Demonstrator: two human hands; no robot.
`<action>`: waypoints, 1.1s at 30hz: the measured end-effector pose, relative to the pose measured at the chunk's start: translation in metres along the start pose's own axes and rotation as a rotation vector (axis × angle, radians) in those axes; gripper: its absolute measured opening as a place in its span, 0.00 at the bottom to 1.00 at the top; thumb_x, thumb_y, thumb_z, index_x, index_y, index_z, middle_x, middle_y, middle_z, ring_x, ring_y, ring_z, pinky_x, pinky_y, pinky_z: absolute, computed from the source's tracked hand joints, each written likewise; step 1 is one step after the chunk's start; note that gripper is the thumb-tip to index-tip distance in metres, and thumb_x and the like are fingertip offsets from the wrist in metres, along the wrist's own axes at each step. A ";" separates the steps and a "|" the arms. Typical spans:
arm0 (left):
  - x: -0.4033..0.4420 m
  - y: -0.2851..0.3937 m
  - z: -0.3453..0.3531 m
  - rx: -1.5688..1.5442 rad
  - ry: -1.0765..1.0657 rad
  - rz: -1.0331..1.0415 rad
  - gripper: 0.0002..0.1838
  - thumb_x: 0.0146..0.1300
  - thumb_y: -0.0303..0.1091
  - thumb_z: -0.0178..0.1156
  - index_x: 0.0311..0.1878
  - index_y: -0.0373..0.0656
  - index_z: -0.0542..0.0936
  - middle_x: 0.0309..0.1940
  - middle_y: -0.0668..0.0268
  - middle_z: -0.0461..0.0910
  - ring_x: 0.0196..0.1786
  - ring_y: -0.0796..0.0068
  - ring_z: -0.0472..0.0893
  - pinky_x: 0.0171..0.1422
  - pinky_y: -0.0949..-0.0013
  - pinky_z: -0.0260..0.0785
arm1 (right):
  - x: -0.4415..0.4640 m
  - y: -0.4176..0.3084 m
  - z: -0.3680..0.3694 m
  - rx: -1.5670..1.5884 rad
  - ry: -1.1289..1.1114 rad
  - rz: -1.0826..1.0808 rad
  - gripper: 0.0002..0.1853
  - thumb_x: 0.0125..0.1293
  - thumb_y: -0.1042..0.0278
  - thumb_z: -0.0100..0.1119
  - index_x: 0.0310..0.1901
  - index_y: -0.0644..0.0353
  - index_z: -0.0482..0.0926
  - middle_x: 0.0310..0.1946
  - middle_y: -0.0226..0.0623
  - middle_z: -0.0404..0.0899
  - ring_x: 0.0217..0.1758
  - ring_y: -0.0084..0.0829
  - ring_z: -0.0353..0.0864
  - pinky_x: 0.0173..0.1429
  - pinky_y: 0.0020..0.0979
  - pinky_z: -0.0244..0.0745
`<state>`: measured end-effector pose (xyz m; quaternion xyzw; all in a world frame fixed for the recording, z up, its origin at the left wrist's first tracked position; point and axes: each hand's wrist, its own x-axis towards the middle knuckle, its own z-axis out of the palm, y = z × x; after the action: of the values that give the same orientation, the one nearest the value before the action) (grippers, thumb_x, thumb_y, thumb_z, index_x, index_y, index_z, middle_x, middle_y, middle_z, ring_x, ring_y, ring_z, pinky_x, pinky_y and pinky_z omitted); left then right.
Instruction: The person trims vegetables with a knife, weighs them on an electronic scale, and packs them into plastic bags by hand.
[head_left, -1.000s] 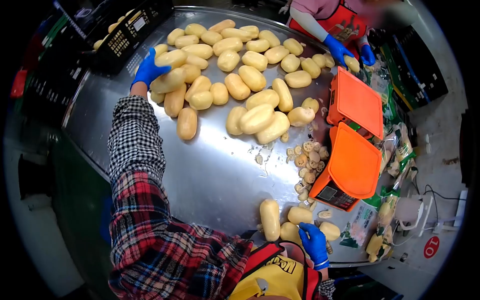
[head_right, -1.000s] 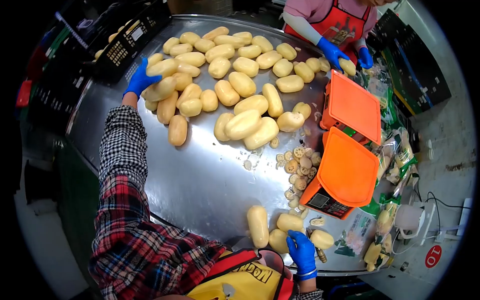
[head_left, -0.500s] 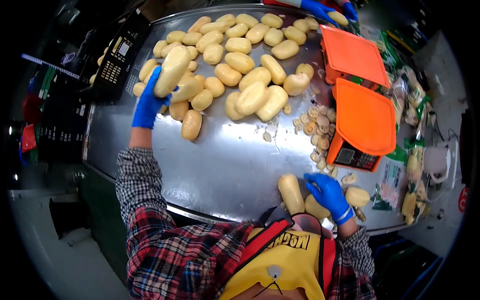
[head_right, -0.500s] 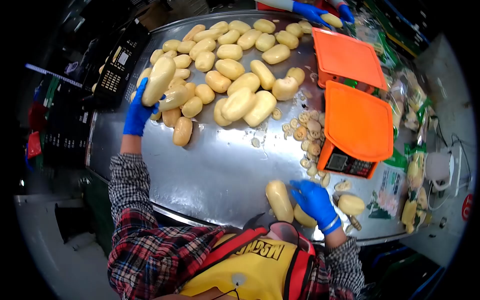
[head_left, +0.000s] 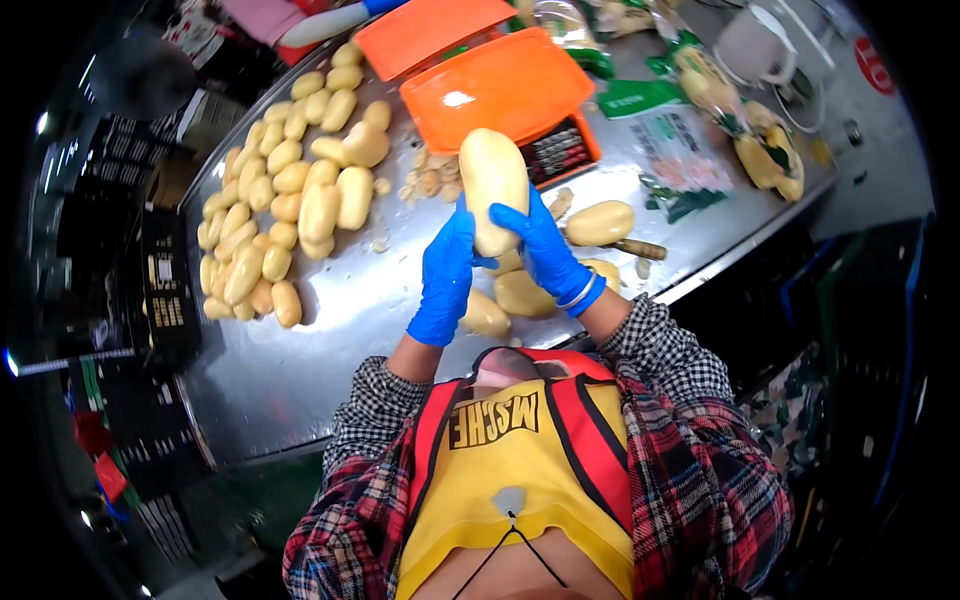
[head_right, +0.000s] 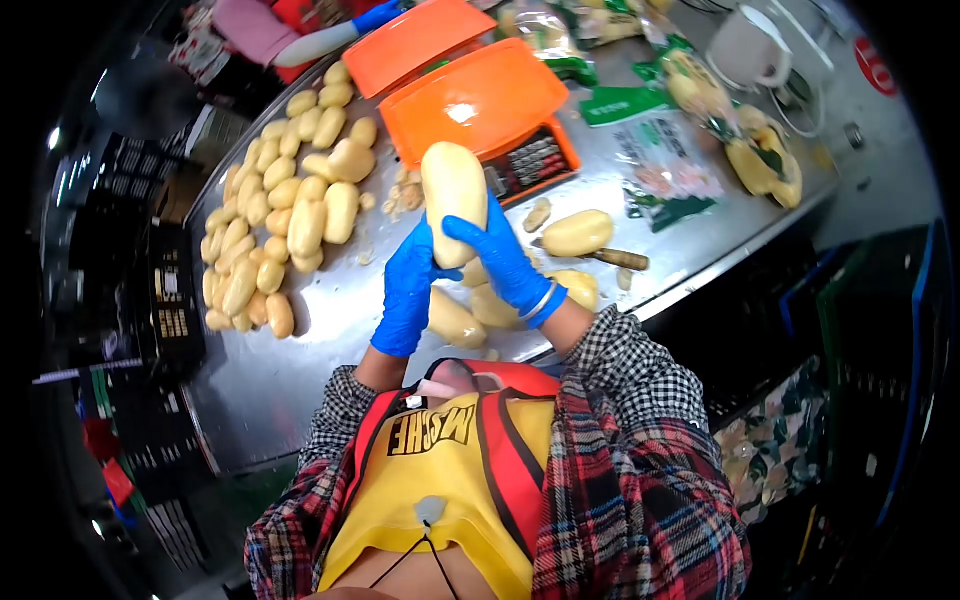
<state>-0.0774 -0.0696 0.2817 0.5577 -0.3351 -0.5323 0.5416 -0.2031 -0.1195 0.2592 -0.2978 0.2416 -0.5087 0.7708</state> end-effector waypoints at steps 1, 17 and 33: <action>0.003 -0.002 0.009 0.116 -0.075 0.002 0.25 0.71 0.45 0.51 0.63 0.36 0.71 0.47 0.59 0.79 0.39 0.73 0.80 0.38 0.73 0.74 | -0.006 -0.012 -0.019 0.103 0.016 0.024 0.38 0.57 0.67 0.66 0.68 0.63 0.59 0.60 0.39 0.68 0.63 0.32 0.67 0.66 0.31 0.65; 0.109 -0.152 0.265 1.340 -0.537 0.869 0.38 0.55 0.43 0.64 0.65 0.34 0.63 0.56 0.50 0.72 0.50 0.47 0.76 0.51 0.54 0.70 | -0.106 -0.146 -0.282 -0.182 0.462 -0.383 0.43 0.51 0.77 0.65 0.70 0.62 0.56 0.59 0.42 0.69 0.59 0.36 0.73 0.56 0.33 0.75; 0.100 -0.184 0.314 1.308 -0.538 0.745 0.15 0.57 0.43 0.64 0.39 0.43 0.78 0.33 0.54 0.76 0.37 0.51 0.75 0.43 0.55 0.67 | -0.121 -0.188 -0.337 0.416 0.321 -0.120 0.35 0.60 0.72 0.60 0.68 0.60 0.58 0.60 0.44 0.69 0.60 0.45 0.74 0.55 0.35 0.76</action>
<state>-0.3946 -0.2074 0.1296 0.4661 -0.8629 -0.1281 0.1474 -0.5951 -0.1366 0.1622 -0.0623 0.2332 -0.6327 0.7358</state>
